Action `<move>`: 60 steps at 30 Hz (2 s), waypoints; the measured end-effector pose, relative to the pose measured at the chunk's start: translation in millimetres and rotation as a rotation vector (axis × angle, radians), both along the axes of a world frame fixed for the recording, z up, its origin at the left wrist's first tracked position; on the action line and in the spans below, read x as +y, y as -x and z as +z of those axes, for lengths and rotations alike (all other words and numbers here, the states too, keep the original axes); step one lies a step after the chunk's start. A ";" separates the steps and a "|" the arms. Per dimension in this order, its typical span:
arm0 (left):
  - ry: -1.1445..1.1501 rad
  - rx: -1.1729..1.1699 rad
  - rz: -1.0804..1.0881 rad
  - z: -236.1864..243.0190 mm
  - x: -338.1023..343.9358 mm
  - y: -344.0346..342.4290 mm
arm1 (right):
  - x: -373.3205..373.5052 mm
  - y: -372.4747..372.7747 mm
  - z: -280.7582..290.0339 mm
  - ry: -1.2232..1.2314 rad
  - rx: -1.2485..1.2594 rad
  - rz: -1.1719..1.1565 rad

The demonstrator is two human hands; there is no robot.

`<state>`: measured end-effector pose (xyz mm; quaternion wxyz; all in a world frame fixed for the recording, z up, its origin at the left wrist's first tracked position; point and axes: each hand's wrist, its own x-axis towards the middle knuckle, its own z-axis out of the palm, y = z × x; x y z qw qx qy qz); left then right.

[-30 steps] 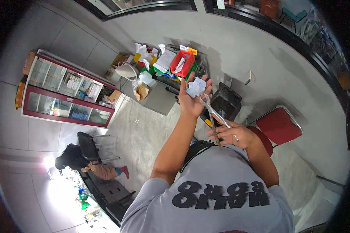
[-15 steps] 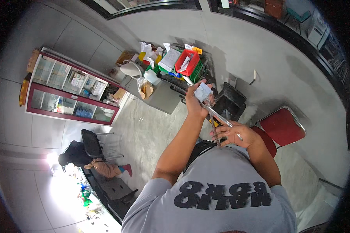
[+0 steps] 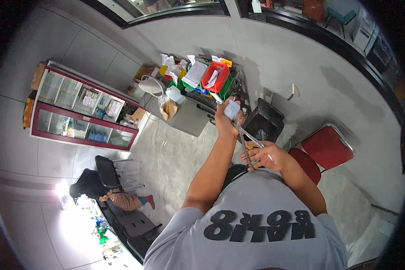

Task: The person unwraps and trims excess material from a dental appliance using a pair of pliers and by hand.

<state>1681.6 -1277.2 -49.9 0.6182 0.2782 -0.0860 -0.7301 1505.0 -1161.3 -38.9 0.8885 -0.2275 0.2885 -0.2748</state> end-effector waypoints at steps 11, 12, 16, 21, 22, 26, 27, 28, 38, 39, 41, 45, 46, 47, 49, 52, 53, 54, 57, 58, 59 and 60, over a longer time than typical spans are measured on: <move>0.015 -0.167 0.063 14.7 0.8 2.5 | 6.6 -3.4 -5.6 0.057 -0.079 0.030; 0.016 -0.169 0.059 13.1 0.4 2.4 | 5.5 -3.1 -9.5 0.059 -0.081 0.027; 0.018 -0.159 0.067 7.6 -1.1 -0.1 | -0.9 -2.0 -18.2 0.045 -0.097 0.080; 0.022 -0.123 0.021 5.2 -7.5 -3.3 | 0.2 -10.8 -39.5 0.073 -0.184 0.045; 0.052 -0.135 0.013 4.0 -7.0 -3.5 | -0.2 -10.7 -34.3 0.066 -0.152 0.045; 0.043 -0.186 0.031 11.5 -7.3 2.6 | -2.6 -10.8 -31.5 0.049 -0.060 0.051; 0.043 -0.188 0.028 9.3 -8.4 1.7 | -4.1 -11.3 -30.1 0.049 -0.062 0.048; 0.078 -0.167 0.026 6.3 -9.8 1.2 | -5.5 -10.9 -28.0 0.038 -0.036 0.048; 0.192 -0.264 -0.015 -23.5 -37.4 18.6 | -9.5 -1.9 -24.9 -0.036 0.204 0.003; 0.206 -0.293 -0.048 -24.7 -40.3 17.0 | -8.6 1.5 -24.9 -0.034 0.203 -0.001; 0.201 -0.351 -0.024 -27.8 -43.5 14.0 | -4.1 9.9 -25.5 0.194 0.387 -0.054; 0.232 -0.309 -0.092 -19.3 -42.4 11.0 | 2.8 18.5 -37.5 0.253 0.421 -0.122; 0.255 -0.253 -0.124 -15.5 -40.1 11.2 | 1.6 19.9 -30.6 0.352 0.446 -0.070; 0.279 -0.295 -0.173 -11.6 -37.5 9.7 | 0.9 20.0 -25.9 0.449 0.470 -0.018; 0.319 -0.349 -0.245 -7.3 -35.0 6.4 | 1.2 21.2 -22.3 0.404 0.389 -0.017; 0.365 -0.498 -0.236 -5.3 -27.5 12.2 | 0.3 23.9 -29.1 0.289 0.247 -0.012; 0.433 -0.530 -0.249 -3.8 -25.0 11.1 | -0.3 24.7 -31.8 0.220 0.187 -0.010; 0.500 -0.564 -0.258 -2.8 -23.4 8.0 | -1.7 24.9 -27.2 0.218 0.184 -0.005; 0.553 -0.615 -0.293 2.1 -19.2 0.5 | -2.9 28.4 -11.7 0.062 0.173 0.028; 0.574 -0.665 -0.316 3.3 -17.2 -0.6 | -2.7 28.7 -13.4 0.068 0.129 0.042; 0.572 -0.668 -0.315 4.1 -15.0 -0.9 | -2.7 28.6 -14.6 0.074 0.084 0.055; 0.656 -0.835 -0.289 7.0 -13.1 -0.5 | -3.4 29.4 -12.3 0.073 0.083 0.058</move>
